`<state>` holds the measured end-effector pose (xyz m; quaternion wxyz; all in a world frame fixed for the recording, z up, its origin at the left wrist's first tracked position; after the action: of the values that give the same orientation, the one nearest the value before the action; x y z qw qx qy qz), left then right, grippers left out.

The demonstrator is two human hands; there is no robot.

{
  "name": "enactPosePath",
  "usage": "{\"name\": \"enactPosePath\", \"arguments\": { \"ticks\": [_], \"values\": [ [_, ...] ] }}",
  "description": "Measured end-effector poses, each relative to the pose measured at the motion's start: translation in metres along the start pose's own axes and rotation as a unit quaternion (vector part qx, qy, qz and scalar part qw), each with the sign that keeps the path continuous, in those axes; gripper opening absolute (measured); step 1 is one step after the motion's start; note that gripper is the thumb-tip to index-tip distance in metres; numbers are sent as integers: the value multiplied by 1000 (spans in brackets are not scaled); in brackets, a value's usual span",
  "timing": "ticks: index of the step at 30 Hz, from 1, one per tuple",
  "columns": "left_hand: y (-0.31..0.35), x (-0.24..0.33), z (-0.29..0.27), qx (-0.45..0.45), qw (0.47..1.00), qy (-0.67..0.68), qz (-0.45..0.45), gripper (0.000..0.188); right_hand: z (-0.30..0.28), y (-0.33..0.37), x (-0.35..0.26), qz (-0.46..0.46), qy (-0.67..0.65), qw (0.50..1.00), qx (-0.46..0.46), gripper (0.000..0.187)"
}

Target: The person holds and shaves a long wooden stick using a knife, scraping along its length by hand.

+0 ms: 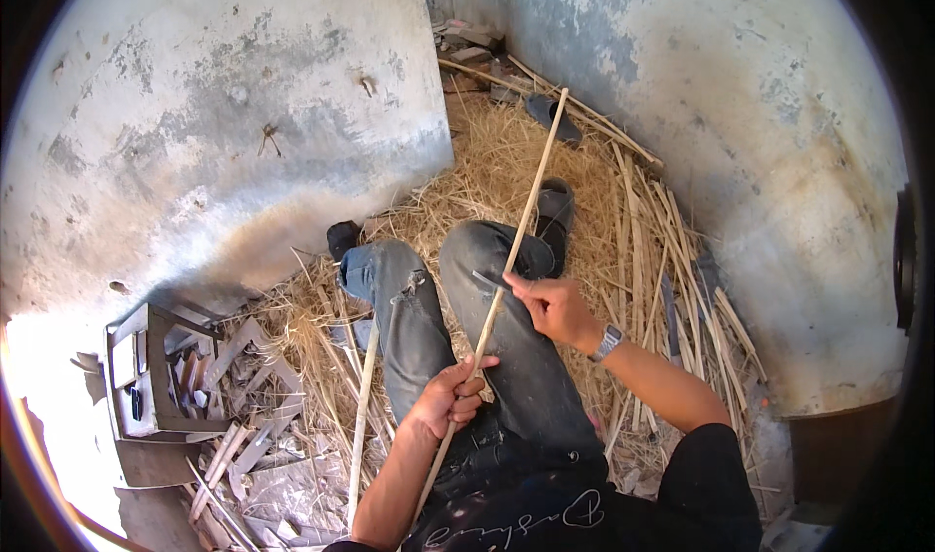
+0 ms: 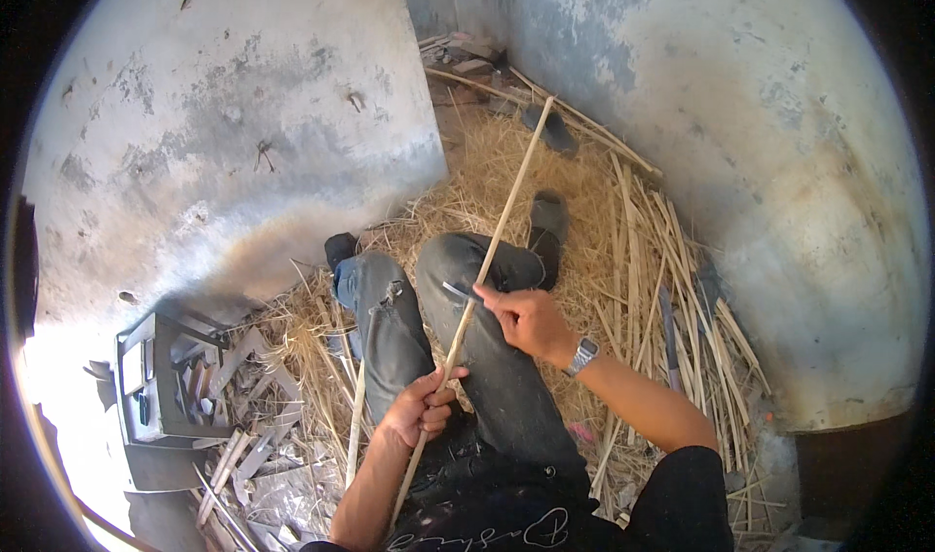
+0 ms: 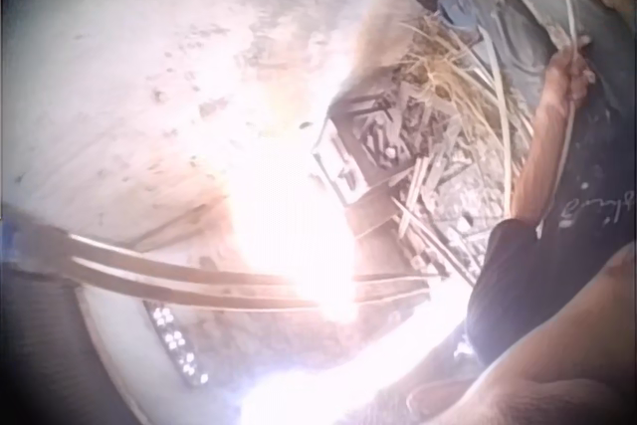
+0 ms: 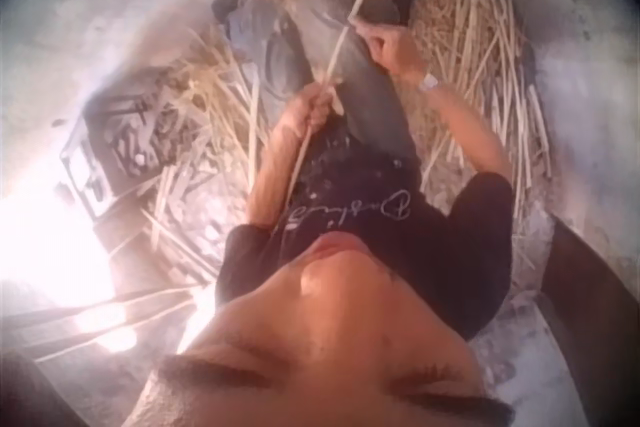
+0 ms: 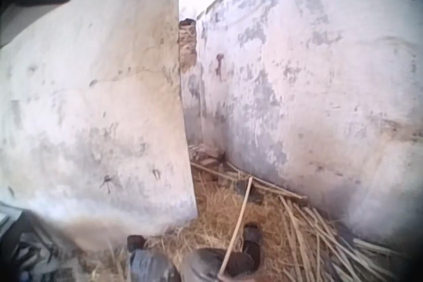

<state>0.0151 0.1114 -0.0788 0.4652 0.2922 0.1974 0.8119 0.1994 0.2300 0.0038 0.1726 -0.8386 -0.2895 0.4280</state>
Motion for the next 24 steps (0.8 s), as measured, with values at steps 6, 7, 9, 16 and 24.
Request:
{"name": "enactPosePath", "arguments": {
  "ticks": [6,7,9,16,24],
  "values": [
    [-16,10,13,-12,1000,-2,-6,42,0,22,-28,47,-33,997,-61,40],
    [-18,12,13,-13,1000,-4,-6,42,4,27,-31,33,-73,993,-81,39],
    [-22,13,17,-29,999,12,-8,41,4,29,-28,35,-127,986,-102,38],
    [4,-4,0,18,999,-43,-6,45,-34,-15,26,2,14,996,83,34],
    [117,-56,-88,118,986,-114,-17,50,-72,-75,106,116,128,978,115,36]
  ]
}}
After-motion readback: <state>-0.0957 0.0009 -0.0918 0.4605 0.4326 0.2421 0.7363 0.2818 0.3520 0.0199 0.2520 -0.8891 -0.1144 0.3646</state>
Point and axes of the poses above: each hand's wrist, its own y-axis away from the middle knuckle, its own z-axis out of the palm, x = y × z, the point moved 8 cm from there along -y, towards the middle knuckle, and after that the axes turned 4 degrees about -z, right-handed, at the moved point
